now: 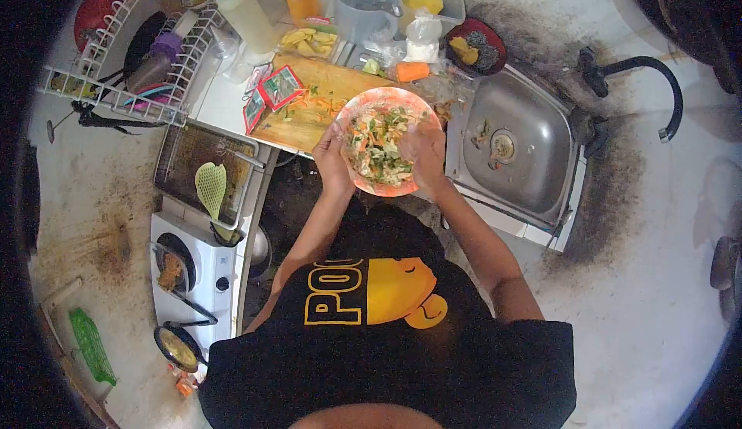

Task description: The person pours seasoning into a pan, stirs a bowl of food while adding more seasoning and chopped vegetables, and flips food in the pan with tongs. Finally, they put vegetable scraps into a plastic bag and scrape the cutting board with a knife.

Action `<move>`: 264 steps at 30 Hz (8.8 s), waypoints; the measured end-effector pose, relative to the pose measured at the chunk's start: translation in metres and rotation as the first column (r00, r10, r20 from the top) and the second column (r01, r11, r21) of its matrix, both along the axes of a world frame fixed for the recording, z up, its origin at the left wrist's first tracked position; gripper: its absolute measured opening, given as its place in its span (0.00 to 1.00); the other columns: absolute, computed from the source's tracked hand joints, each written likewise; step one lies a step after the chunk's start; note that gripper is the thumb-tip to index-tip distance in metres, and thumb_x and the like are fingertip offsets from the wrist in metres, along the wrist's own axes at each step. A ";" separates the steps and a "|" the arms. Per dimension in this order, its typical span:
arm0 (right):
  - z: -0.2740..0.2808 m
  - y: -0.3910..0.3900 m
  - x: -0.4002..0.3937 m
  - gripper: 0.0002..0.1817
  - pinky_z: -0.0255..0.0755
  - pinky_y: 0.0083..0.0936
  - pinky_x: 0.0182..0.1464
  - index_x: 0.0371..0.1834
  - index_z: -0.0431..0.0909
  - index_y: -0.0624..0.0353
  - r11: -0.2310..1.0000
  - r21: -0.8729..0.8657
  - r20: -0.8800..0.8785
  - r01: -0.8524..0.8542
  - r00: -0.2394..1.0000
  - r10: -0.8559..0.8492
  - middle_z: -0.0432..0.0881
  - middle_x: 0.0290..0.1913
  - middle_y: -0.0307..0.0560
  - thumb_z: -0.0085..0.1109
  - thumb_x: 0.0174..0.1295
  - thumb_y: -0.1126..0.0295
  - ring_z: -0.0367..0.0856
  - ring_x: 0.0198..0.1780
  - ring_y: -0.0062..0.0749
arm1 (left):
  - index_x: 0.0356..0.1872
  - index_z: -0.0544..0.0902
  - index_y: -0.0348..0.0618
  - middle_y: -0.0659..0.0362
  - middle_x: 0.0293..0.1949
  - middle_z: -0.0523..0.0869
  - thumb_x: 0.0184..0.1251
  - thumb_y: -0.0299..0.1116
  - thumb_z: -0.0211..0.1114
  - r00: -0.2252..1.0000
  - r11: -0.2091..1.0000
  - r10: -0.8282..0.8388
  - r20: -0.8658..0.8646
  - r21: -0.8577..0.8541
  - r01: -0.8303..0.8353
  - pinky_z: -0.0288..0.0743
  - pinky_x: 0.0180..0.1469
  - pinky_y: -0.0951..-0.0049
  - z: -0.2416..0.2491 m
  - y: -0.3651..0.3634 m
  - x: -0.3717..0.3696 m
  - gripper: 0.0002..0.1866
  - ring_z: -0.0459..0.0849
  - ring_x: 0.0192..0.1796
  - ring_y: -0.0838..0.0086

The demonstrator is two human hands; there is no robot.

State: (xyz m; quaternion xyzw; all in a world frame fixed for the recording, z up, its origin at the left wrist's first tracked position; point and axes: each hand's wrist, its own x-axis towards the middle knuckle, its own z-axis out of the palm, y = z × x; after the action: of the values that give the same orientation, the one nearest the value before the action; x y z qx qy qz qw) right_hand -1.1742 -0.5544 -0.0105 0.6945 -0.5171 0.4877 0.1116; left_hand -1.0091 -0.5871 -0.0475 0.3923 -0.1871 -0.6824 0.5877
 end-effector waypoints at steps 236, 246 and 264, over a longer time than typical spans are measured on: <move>0.064 -0.035 -0.041 0.07 0.59 0.21 0.11 0.21 0.74 0.62 -0.486 0.642 0.200 -0.593 0.741 -0.640 0.66 0.13 0.35 0.50 0.55 0.75 0.63 0.11 0.18 | 0.38 0.82 0.26 0.53 0.38 0.83 0.63 0.23 0.60 0.986 0.987 0.090 0.139 -0.144 -0.069 0.72 0.46 0.76 0.009 -0.025 -0.047 0.09 0.79 0.40 0.75; 0.124 -0.033 -0.081 0.10 0.54 0.15 0.11 0.19 0.67 0.57 -0.218 0.570 0.308 -0.792 0.452 -0.837 0.56 0.13 0.27 0.47 0.58 0.72 0.51 0.09 0.11 | 0.38 0.82 0.26 0.53 0.41 0.82 0.62 0.22 0.60 0.987 0.990 0.049 0.152 -0.134 -0.029 0.71 0.48 0.76 0.005 -0.025 -0.043 0.08 0.78 0.43 0.75; 0.105 -0.013 -0.014 0.07 0.76 0.41 0.32 0.27 0.81 0.65 0.361 0.815 -0.544 0.453 0.812 0.210 0.83 0.28 0.56 0.55 0.49 0.74 0.84 0.31 0.46 | 0.39 0.83 0.26 0.54 0.37 0.82 0.63 0.24 0.60 0.977 0.991 0.084 0.196 -0.123 -0.061 0.70 0.44 0.76 0.009 -0.030 -0.046 0.09 0.77 0.39 0.77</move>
State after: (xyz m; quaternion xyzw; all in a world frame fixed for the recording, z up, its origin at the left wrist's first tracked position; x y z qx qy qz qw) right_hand -1.1880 -0.5672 0.0948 0.7005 -0.6931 -0.1285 -0.1112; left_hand -1.0552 -0.6171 -0.0382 0.4306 -0.2703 -0.6055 0.6123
